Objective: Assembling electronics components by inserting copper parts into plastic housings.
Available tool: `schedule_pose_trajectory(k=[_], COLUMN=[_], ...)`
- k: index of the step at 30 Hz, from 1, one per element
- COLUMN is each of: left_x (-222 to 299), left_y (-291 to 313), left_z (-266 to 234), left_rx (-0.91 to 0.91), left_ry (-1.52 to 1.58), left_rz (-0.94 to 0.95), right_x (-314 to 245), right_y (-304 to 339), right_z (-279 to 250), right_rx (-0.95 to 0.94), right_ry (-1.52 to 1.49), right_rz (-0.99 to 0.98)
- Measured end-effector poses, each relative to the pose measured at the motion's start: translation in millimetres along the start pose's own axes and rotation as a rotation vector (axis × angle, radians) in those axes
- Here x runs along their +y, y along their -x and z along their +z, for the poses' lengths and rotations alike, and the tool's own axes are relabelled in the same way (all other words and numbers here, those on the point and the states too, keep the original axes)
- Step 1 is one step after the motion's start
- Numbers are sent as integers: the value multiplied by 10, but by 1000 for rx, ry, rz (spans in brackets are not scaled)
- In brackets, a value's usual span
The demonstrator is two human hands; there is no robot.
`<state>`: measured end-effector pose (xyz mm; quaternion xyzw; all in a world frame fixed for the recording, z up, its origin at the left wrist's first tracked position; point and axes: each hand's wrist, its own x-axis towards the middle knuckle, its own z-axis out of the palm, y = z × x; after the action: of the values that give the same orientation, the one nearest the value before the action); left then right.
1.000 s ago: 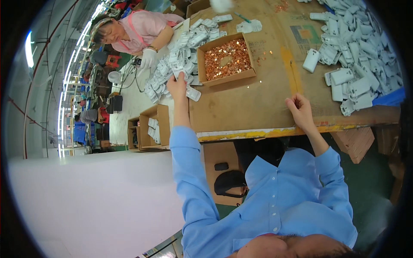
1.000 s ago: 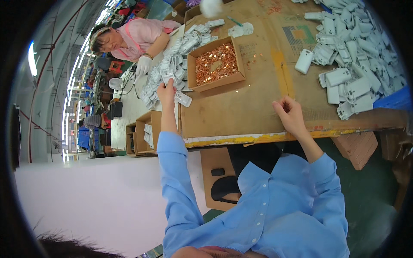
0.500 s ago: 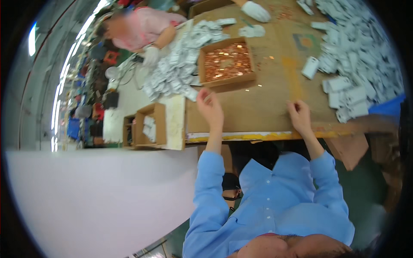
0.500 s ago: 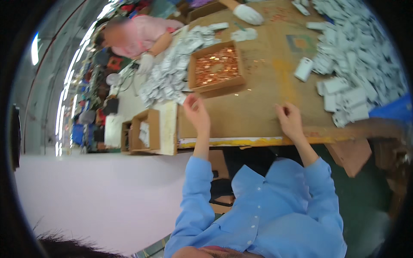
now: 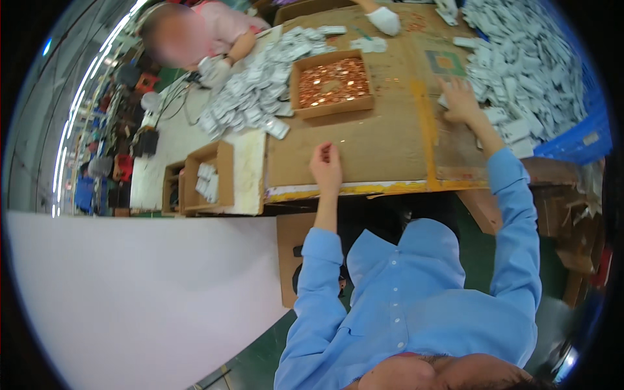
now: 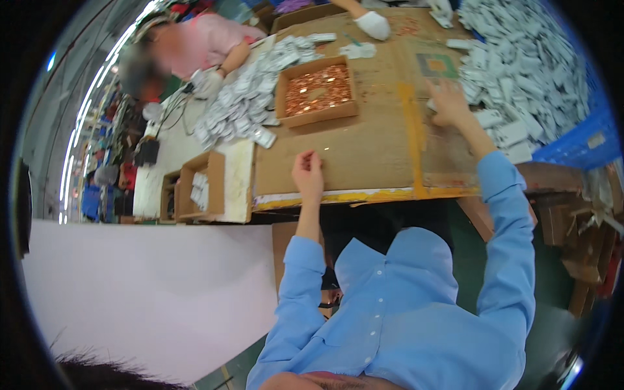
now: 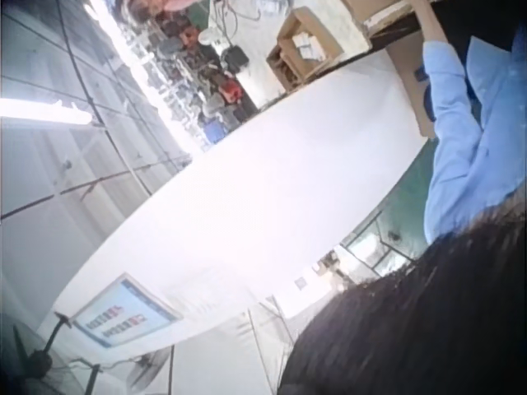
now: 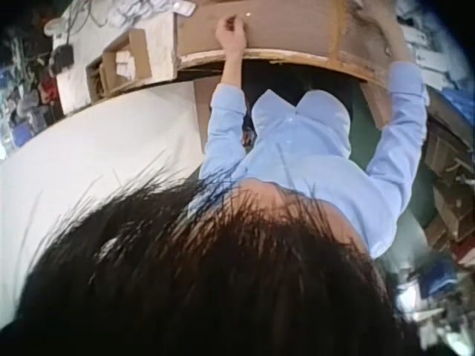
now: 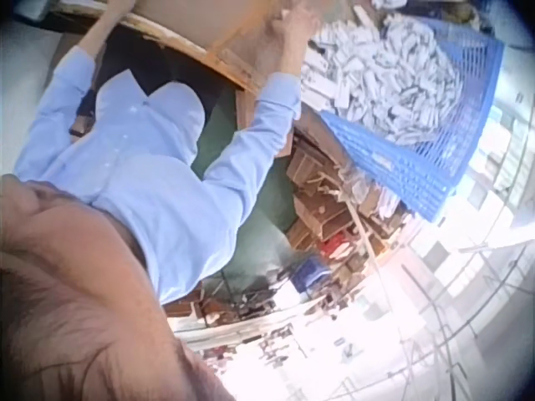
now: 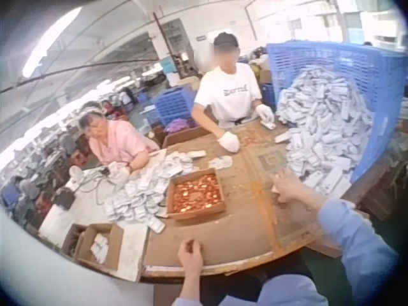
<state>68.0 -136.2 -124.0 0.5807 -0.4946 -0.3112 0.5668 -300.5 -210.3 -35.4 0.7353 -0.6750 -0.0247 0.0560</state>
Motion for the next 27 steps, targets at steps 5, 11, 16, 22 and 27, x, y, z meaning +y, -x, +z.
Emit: schedule_pose_trajectory(k=[5, 11, 16, 22, 27], left_x=[109, 135, 147, 114, 116], left_y=[27, 15, 3, 63, 61], left_z=[0, 3, -19, -24, -12], left_rx=[31, 2, -55, -138, -100], left_ry=[54, 99, 117, 260, 392], left_rz=[-30, -53, -48, -33, -53], right_x=[-30, -86, -736, -2032, -2284], right_y=[-195, -268, -142, 258, 375], right_z=[-51, 28, -192, -390, 55], right_rx=[-203, -80, 412, 33, -189], right_ry=[73, -33, -484, -1340, -1447], right_rz=[-30, -37, -235, -183, -108])
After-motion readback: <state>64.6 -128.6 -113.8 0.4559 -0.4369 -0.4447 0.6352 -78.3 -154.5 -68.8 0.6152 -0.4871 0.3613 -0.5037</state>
